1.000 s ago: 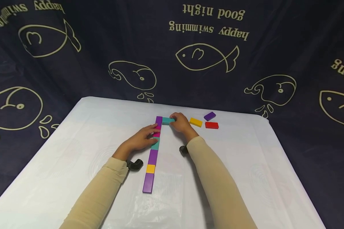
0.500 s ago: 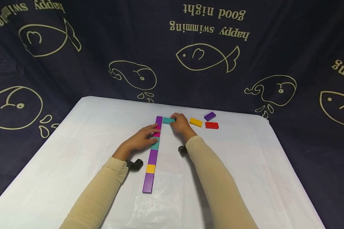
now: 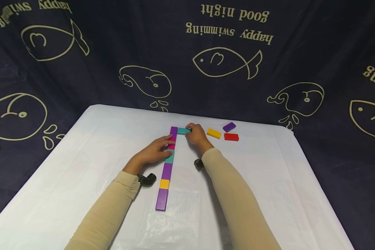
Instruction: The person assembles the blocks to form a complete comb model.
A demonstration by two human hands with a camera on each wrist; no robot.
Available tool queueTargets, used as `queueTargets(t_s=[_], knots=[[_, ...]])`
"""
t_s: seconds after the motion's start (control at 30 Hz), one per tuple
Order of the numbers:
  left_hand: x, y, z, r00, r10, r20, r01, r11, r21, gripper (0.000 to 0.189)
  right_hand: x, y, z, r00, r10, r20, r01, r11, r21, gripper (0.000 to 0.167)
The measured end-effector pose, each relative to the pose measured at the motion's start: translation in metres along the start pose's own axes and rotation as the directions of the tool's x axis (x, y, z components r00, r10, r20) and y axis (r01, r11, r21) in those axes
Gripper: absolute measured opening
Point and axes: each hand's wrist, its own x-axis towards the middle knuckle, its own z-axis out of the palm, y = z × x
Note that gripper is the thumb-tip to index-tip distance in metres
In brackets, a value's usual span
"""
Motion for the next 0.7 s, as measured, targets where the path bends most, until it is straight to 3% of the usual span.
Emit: queueTargets(t_s=[0.7], knots=[[0.0001, 0.0011, -0.0006, 1.000, -0.013, 0.006, 0.013, 1.000, -0.002, 0.050, -0.0003, -0.0007, -0.0007, 1.000, 0.005, 0.018, -0.004, 1.000, -0.021, 0.036]])
